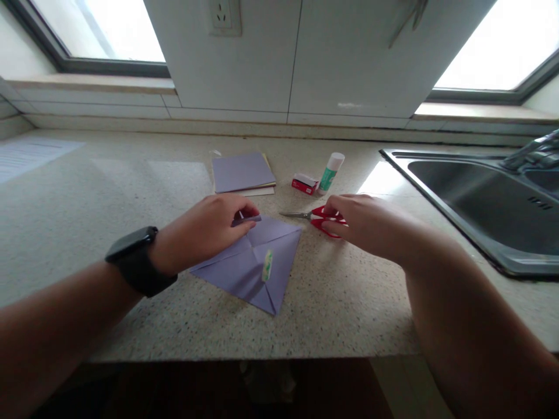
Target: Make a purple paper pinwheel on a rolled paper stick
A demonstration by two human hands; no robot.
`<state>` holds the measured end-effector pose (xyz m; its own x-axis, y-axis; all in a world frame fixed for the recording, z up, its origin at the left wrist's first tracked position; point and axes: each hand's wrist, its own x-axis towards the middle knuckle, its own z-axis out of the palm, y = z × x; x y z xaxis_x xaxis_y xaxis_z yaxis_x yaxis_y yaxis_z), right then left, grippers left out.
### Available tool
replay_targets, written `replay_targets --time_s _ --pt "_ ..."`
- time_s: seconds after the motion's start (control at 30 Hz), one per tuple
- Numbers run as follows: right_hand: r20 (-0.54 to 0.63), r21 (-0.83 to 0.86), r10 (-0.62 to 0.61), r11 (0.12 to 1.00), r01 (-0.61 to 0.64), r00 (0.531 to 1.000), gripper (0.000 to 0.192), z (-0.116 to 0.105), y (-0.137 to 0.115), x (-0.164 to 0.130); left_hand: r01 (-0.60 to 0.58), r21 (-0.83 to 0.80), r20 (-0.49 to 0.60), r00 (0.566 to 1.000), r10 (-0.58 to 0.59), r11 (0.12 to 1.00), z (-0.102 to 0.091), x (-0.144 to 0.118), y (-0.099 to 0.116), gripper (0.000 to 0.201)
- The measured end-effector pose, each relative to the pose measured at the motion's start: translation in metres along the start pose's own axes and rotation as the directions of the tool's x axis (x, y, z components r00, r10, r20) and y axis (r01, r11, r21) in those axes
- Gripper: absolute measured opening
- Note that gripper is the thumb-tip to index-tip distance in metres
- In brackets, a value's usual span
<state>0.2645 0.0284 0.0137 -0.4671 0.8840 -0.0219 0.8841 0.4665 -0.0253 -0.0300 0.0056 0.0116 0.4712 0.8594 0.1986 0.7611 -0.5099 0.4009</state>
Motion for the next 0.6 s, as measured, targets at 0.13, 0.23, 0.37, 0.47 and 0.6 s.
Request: replay_targets --time_s 0.13,0.23,0.37,0.47,0.6 --pt "0.029 -0.052 0.058 0.997 -0.056 0.998 0.037 -0.01 -0.005 -0.003 -0.022 0.067 0.033 0.999 0.02 0.998 0.005 -0.001 -0.001 0.019" --pt "-0.082 0.062 -0.076 0.995 0.082 0.994 0.023 -0.015 -0.017 -0.006 -0.037 0.084 0.044 0.998 0.034 0.996 0.011 -0.003 -0.001 0.017" --pt "-0.184 0.443 -0.539 0.701 0.559 0.822 0.041 -0.009 -0.045 -0.007 -0.08 0.1 0.043 0.996 0.076 0.992 0.017 -0.005 0.002 0.016" --pt "-0.161 0.558 -0.646 0.564 0.609 0.746 0.024 -0.001 -0.06 -0.005 -0.106 0.103 0.041 0.994 0.102 0.989 0.02 -0.006 0.006 0.016" --pt "-0.227 0.672 -0.545 0.512 0.535 0.807 0.006 0.004 -0.059 -0.001 -0.148 0.042 0.066 0.987 0.146 0.988 0.022 -0.007 0.011 0.017"
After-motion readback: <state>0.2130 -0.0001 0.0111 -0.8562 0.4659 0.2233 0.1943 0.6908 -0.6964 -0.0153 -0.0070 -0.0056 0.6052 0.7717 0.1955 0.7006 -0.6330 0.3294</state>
